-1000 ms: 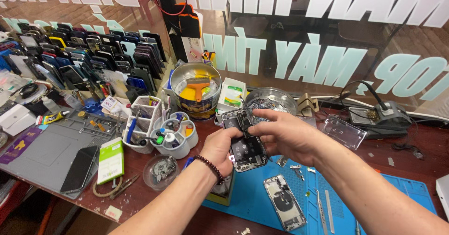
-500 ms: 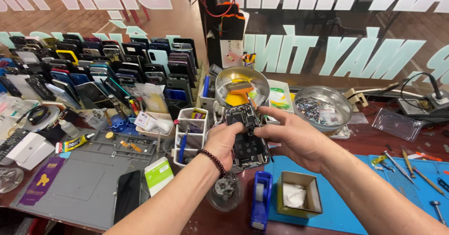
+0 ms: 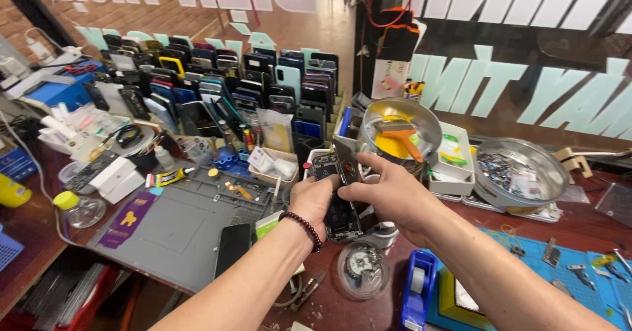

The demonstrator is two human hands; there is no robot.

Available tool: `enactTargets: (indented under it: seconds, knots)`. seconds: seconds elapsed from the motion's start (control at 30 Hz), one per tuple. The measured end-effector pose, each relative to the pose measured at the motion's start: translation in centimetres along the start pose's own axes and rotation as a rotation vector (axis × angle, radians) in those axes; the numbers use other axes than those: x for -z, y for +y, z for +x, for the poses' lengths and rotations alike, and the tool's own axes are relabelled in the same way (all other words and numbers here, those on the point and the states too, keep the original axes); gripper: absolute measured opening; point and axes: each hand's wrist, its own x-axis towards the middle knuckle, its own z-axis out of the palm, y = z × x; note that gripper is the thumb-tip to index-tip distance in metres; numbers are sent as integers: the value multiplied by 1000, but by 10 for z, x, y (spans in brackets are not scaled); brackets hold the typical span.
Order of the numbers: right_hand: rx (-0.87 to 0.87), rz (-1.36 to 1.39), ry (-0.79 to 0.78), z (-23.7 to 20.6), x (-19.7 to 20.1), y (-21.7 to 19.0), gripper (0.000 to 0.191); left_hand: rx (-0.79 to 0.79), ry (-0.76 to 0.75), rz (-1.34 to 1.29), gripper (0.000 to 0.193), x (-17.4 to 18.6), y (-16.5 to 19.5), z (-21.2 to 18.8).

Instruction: The person reassembles a disassembled smartphone by connecting internal components and closing the case. They then connect a charging cable to test the device, which powers on and displays a charging icon. Finally, the person places the phone in a bin and picks up the phone's back cover.

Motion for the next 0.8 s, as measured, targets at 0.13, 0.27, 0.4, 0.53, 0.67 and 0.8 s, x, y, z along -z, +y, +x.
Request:
enactTargets:
  seconds: [0.13,0.27,0.4,0.53,0.67,0.8]
  knots:
    - [84,-191,-18,27,-40,-4,90,1,-17,-81,21,42,23,6]
    - [111,-410,47,67,-94,-14,92,51,-50,-320,39,91,58,10]
    - [252,-599,96,116,-167,-16,97,11,-118,-246,44,149,101,30]
    - [347,-742,160,180,-251,-16,93,77,-68,-235,52,238,145,67]
    - [314,-779,240,241,-371,-16,88,56,-63,-218,34,354,197,119]
    - [277,-609,216,301,-509,-34,89,15,-97,-62,20,485,267,160]
